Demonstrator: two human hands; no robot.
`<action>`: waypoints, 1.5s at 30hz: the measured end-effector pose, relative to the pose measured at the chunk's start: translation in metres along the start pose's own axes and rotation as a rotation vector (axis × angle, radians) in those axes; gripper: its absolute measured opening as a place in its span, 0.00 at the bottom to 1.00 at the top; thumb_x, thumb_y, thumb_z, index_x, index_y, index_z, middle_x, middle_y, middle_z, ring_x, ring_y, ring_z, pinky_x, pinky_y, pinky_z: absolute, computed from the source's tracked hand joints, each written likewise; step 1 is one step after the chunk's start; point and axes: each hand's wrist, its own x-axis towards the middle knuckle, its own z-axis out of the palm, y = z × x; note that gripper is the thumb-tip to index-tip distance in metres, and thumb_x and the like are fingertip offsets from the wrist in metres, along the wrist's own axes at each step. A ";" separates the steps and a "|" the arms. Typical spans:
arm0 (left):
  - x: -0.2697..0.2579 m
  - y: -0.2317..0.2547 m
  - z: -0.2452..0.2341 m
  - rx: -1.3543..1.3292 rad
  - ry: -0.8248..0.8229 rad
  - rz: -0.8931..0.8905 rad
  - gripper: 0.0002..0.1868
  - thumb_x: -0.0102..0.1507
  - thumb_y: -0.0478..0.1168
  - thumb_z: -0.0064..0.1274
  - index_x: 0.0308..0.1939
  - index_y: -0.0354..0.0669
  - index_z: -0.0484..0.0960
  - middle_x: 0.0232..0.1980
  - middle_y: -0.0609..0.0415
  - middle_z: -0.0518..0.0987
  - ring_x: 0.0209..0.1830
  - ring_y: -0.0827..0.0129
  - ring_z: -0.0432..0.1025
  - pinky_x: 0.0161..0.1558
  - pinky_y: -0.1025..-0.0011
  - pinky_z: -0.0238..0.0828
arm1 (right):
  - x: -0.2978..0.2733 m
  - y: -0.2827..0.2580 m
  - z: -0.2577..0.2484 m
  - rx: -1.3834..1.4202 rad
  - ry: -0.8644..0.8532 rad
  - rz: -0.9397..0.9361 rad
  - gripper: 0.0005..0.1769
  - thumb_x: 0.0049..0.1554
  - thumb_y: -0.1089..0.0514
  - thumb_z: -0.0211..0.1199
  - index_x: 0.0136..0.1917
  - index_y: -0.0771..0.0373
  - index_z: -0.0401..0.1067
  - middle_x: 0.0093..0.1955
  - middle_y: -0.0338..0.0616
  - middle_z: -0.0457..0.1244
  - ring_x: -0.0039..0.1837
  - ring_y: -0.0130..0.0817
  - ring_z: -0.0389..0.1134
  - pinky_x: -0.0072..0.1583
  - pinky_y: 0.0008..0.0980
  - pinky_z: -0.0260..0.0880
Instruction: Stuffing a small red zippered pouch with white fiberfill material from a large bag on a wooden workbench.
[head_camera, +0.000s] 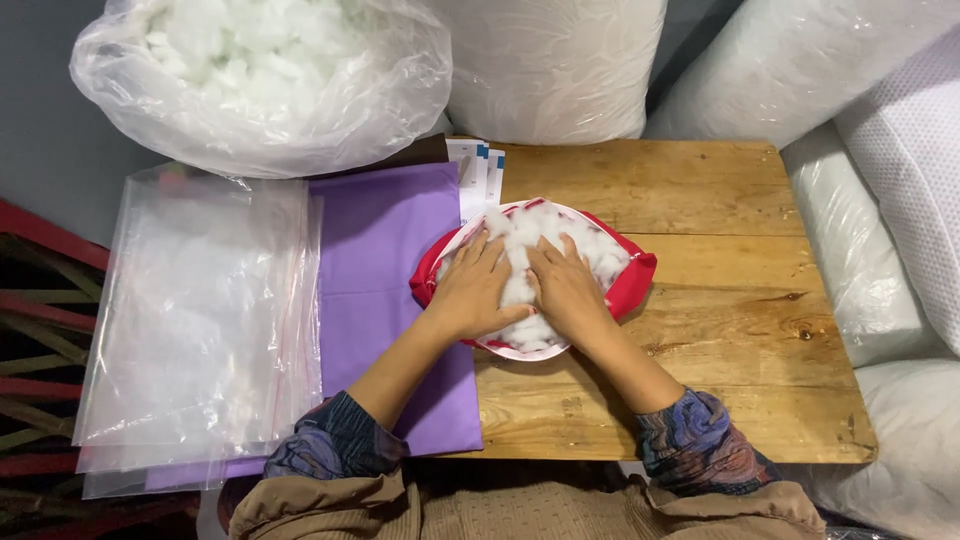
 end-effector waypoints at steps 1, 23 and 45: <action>-0.002 0.001 -0.003 -0.052 0.027 0.017 0.45 0.60 0.72 0.46 0.65 0.38 0.74 0.74 0.38 0.65 0.79 0.41 0.52 0.74 0.45 0.49 | 0.002 0.010 0.009 -0.051 0.022 -0.014 0.20 0.65 0.51 0.51 0.67 0.57 0.71 0.69 0.52 0.64 0.80 0.62 0.51 0.67 0.65 0.62; 0.035 -0.017 -0.012 -0.313 0.118 0.128 0.29 0.72 0.56 0.36 0.66 0.38 0.73 0.72 0.35 0.68 0.77 0.41 0.57 0.74 0.50 0.52 | -0.041 -0.014 -0.090 -0.002 0.417 -0.112 0.24 0.68 0.46 0.48 0.75 0.50 0.64 0.78 0.58 0.52 0.77 0.63 0.54 0.75 0.56 0.53; -0.006 -0.029 -0.040 -0.375 -0.185 0.259 0.71 0.43 0.70 0.69 0.77 0.32 0.54 0.78 0.25 0.52 0.80 0.32 0.45 0.79 0.48 0.38 | -0.025 0.005 -0.056 0.104 -0.233 -0.339 0.63 0.43 0.30 0.75 0.82 0.49 0.49 0.82 0.62 0.44 0.83 0.65 0.40 0.77 0.64 0.40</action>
